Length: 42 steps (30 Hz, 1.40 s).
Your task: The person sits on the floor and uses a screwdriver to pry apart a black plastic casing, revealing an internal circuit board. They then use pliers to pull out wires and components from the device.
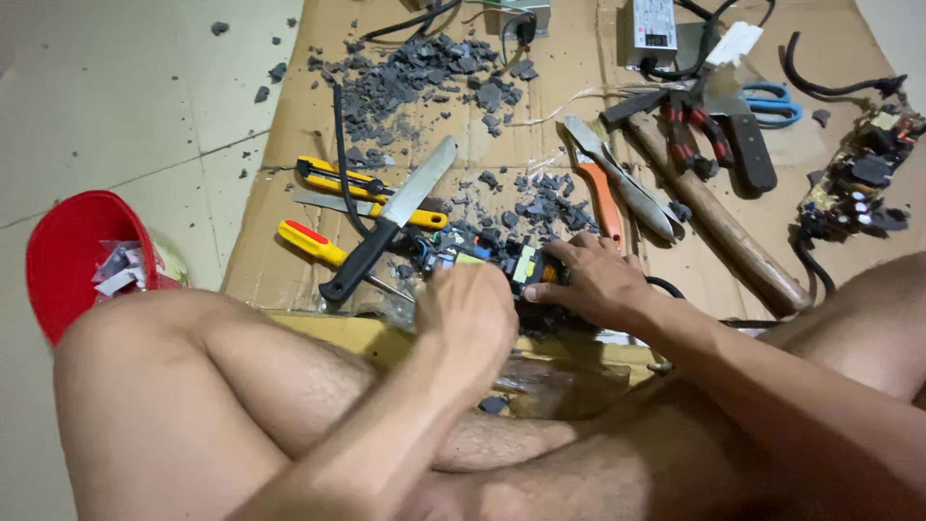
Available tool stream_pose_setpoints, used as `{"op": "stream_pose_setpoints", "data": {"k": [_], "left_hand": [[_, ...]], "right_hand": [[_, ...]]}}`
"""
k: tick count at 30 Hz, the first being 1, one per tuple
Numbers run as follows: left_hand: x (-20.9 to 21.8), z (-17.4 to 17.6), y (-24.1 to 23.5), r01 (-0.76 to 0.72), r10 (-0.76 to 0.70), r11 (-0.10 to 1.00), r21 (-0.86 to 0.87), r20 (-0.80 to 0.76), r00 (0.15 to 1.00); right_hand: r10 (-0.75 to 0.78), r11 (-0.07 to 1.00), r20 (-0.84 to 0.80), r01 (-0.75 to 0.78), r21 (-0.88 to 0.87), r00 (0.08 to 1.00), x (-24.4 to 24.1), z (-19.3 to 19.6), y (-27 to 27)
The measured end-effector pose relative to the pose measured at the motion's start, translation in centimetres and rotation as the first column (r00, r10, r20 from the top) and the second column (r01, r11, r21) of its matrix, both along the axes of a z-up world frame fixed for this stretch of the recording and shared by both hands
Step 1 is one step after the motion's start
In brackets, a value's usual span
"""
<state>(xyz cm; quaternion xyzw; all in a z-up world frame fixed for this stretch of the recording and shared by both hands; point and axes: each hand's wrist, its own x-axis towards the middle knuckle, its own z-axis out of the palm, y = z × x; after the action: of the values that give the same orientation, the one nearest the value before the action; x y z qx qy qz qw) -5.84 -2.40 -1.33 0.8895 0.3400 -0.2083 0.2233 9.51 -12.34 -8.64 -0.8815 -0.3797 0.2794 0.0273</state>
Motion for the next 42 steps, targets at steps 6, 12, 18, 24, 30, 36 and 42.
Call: {"op": "stream_pose_setpoints", "data": {"k": [6, 12, 18, 24, 30, 36, 42], "left_hand": [[-2.5, -3.7, -1.5, -0.342, 0.399, 0.905, -0.253, 0.227, 0.888], [-2.6, -3.6, -2.6, -0.494, 0.603, 0.758, -0.426, 0.167, 0.780], [-2.3, -2.6, -3.5, -0.513, 0.601, 0.793, -0.328, 0.278, 0.750], [-1.3, -3.0, -4.2, -0.598, 0.654, 0.749, -0.285, 0.174, 0.736], [10.0, -14.0, -3.7, -0.456, 0.583, 0.754, -0.473, 0.160, 0.797], [1.0, -6.0, -0.9, -0.586, 0.675, 0.673, -0.452, 0.051, 0.736], [-3.2, 2.4, 0.7, -0.398, 0.433, 0.876, -0.272, 0.080, 0.898]], "right_hand": [[0.035, 0.998, 0.041, -0.036, 0.043, 0.999, 0.2, -0.7, 0.0], [0.027, 0.998, 0.027, -0.028, 0.058, 0.999, 0.2, -0.9, -0.2], [0.029, 0.999, 0.072, -0.031, 0.028, 0.997, 0.1, -0.8, -0.2], [-0.005, 1.000, 0.109, 0.001, 0.031, 0.994, -0.8, 0.6, 0.0], [-0.013, 0.998, 0.061, 0.010, 0.062, 0.998, 0.5, -1.9, -0.6], [-0.015, 0.995, -0.012, 0.016, 0.095, 1.000, -1.2, 2.5, -0.6], [-0.031, 0.997, 0.003, 0.031, 0.075, 1.000, -1.1, 1.6, -0.5]]}}
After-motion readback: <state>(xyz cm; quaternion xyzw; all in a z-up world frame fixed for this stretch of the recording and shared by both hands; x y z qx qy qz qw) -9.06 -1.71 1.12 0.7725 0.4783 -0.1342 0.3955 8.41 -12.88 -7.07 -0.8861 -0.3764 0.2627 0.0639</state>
